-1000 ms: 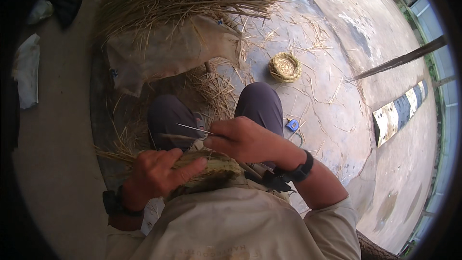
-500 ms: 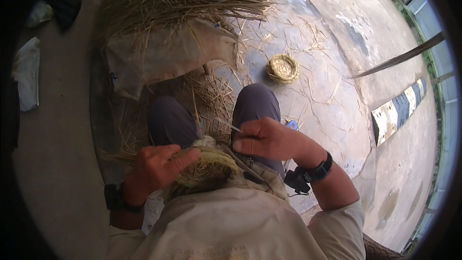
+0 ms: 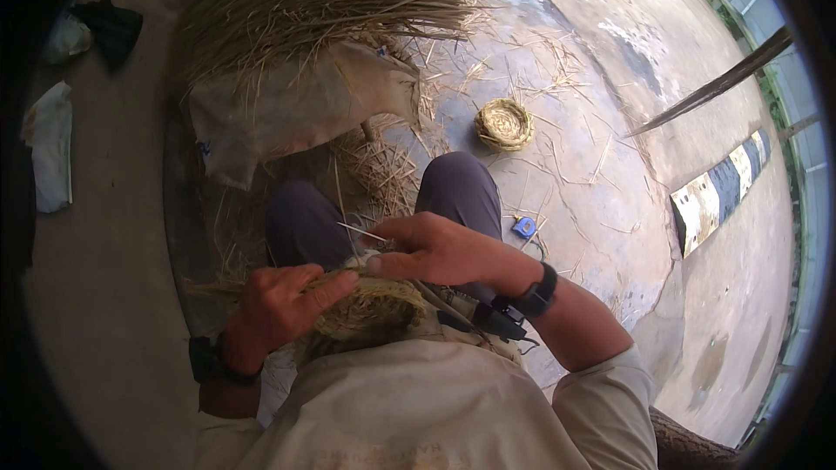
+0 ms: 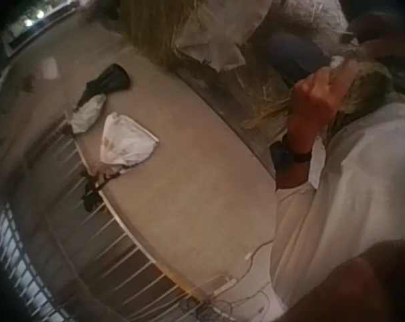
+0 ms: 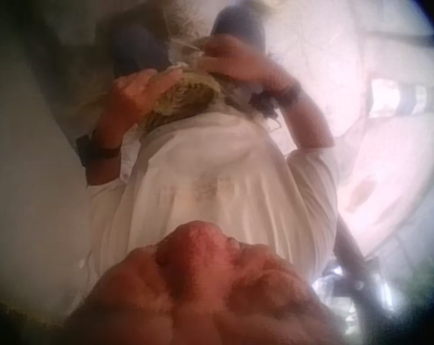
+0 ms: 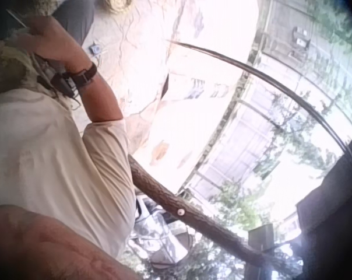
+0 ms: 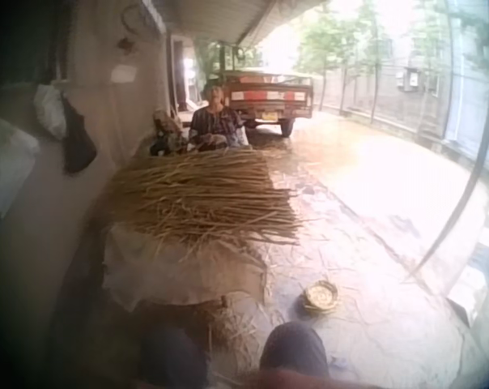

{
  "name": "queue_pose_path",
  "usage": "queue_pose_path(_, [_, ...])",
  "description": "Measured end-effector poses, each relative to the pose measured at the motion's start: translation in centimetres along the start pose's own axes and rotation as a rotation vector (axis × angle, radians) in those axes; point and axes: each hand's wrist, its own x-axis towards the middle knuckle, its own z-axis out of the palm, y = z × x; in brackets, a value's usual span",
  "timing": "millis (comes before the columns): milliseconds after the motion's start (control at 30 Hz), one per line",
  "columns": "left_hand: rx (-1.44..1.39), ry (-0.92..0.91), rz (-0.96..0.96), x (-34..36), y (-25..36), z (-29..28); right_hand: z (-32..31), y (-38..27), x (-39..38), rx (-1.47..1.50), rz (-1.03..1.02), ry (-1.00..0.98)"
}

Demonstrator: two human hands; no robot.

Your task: Weaving a small basket or mat out of dried straw or grass fibers using a needle and thread.

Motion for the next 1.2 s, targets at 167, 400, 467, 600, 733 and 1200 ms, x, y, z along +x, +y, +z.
queue_pose_path(167, [0.001,-0.015,0.0,-0.1,-0.1,-0.1,0.4,0.8,1.0,0.105,-0.025,-0.107])
queue_pose_path(400, [-0.003,0.022,0.0,-0.2,-0.2,0.1,-0.4,-0.4,0.3,-0.068,-0.016,-0.056])
queue_pose_path(467, [-0.01,0.033,0.005,-0.1,-0.3,0.2,-0.5,0.7,-0.1,-0.085,-0.112,-0.058])
queue_pose_path(600, [-0.01,0.026,0.001,-0.2,-0.4,0.2,-1.1,1.7,-0.6,0.088,-0.259,0.033])
queue_pose_path(733, [-0.016,0.037,0.004,-0.1,-0.4,0.4,1.3,-1.5,0.1,0.946,0.195,0.168])
queue_pose_path(1200, [-0.053,-0.05,-0.15,-1.0,-0.8,0.7,-1.1,0.6,1.5,1.038,0.087,0.28])
